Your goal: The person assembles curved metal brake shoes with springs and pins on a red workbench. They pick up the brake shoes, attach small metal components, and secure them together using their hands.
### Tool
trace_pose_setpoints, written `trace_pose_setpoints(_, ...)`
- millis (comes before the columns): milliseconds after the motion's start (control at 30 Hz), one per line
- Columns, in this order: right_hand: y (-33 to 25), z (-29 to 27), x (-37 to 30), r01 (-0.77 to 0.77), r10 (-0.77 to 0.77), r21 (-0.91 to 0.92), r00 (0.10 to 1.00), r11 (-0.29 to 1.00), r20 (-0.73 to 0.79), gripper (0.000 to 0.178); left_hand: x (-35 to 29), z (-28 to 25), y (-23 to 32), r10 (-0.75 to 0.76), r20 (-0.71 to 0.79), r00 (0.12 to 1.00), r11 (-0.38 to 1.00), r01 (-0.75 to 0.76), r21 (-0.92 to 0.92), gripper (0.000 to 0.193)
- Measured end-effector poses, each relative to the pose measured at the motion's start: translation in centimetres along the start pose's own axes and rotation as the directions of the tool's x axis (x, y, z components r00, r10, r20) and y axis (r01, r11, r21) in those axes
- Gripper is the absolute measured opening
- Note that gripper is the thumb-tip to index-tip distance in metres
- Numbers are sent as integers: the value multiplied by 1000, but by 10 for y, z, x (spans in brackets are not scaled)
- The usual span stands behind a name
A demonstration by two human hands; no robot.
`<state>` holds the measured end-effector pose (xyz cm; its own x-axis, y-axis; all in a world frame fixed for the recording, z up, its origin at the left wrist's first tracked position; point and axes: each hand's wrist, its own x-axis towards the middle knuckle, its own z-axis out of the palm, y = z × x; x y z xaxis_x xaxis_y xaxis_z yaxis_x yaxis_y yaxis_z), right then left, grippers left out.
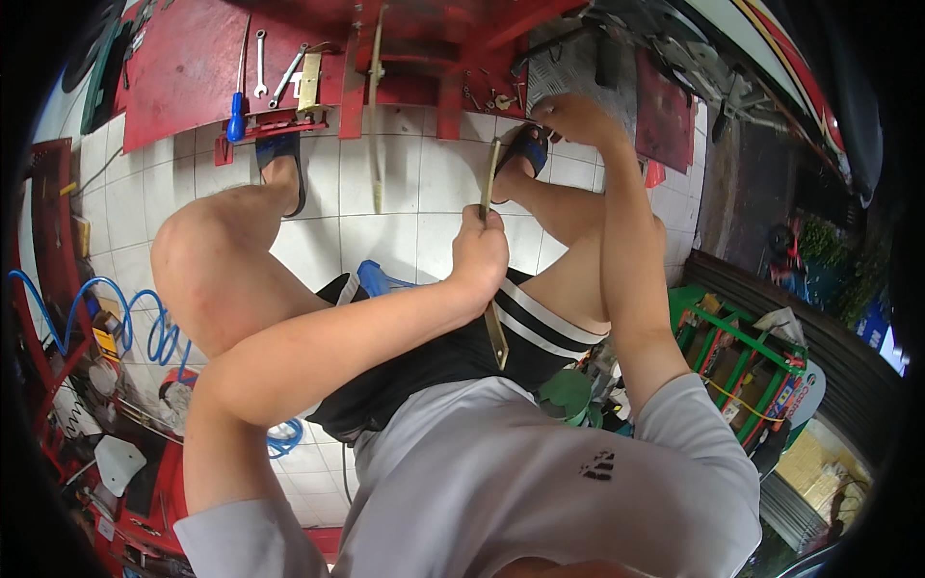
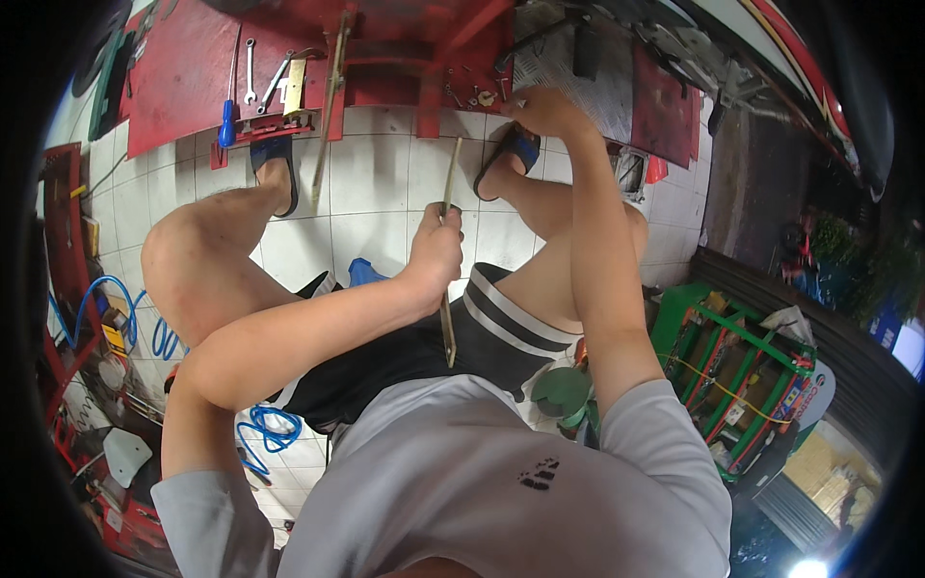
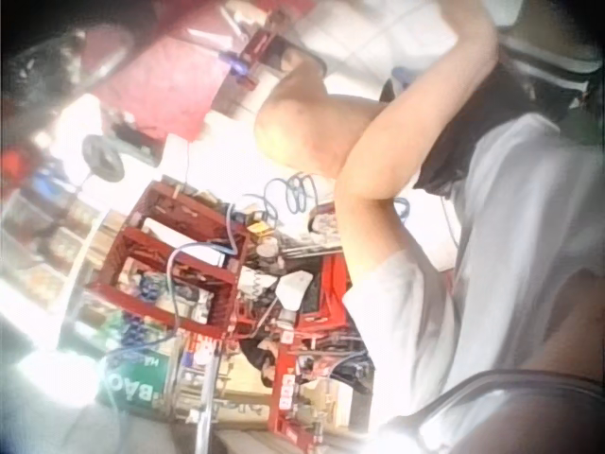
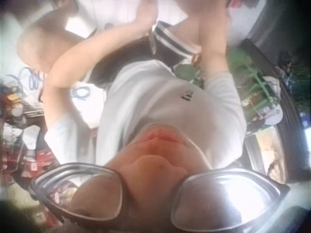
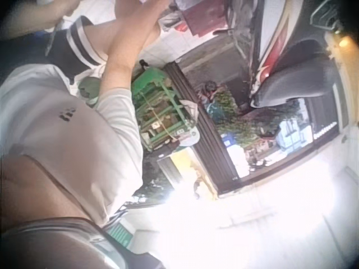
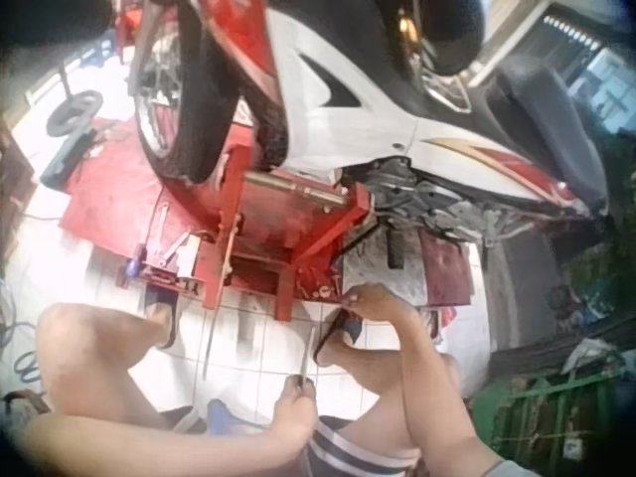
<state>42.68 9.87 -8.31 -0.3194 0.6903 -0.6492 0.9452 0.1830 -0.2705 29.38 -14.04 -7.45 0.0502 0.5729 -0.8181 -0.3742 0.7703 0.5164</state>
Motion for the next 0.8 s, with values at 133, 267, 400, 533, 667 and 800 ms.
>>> trace_pose_setpoints(133, -4, 39, 32, 122, -123, -223, 992, 967, 9, 37, -6, -4, 2, 29, -8, 1000, 999, -29, -37, 35)
trace_pose_setpoints(267, 6, 74, 72, 197, -211, -289, 977, 937, -19, 35, -13, -5, 7, 32, 29, 999, 993, -29, -115, 33)
trace_pose_setpoints(400, 16, 115, 121, 3, -121, -323, 931, 946, -344, 26, -15, -2, 20, 79, -17, 997, 991, -80, -107, 33)
trace_pose_setpoints(533, 16, 139, 149, -98, -37, -244, 867, 965, -496, 21, -12, 3, 27, 107, -38, 994, 988, -111, -108, 35)
trace_pose_setpoints(667, 6, 139, 155, -131, 30, -225, 914, 965, -404, 32, 1, 7, 21, 62, 6, 998, 973, -59, -224, 35)
trace_pose_setpoints(800, 0, 135, 154, -55, -54, -211, 877, 976, -478, 26, -2, 7, 26, 79, 21, 997, 972, -72, -222, 32)
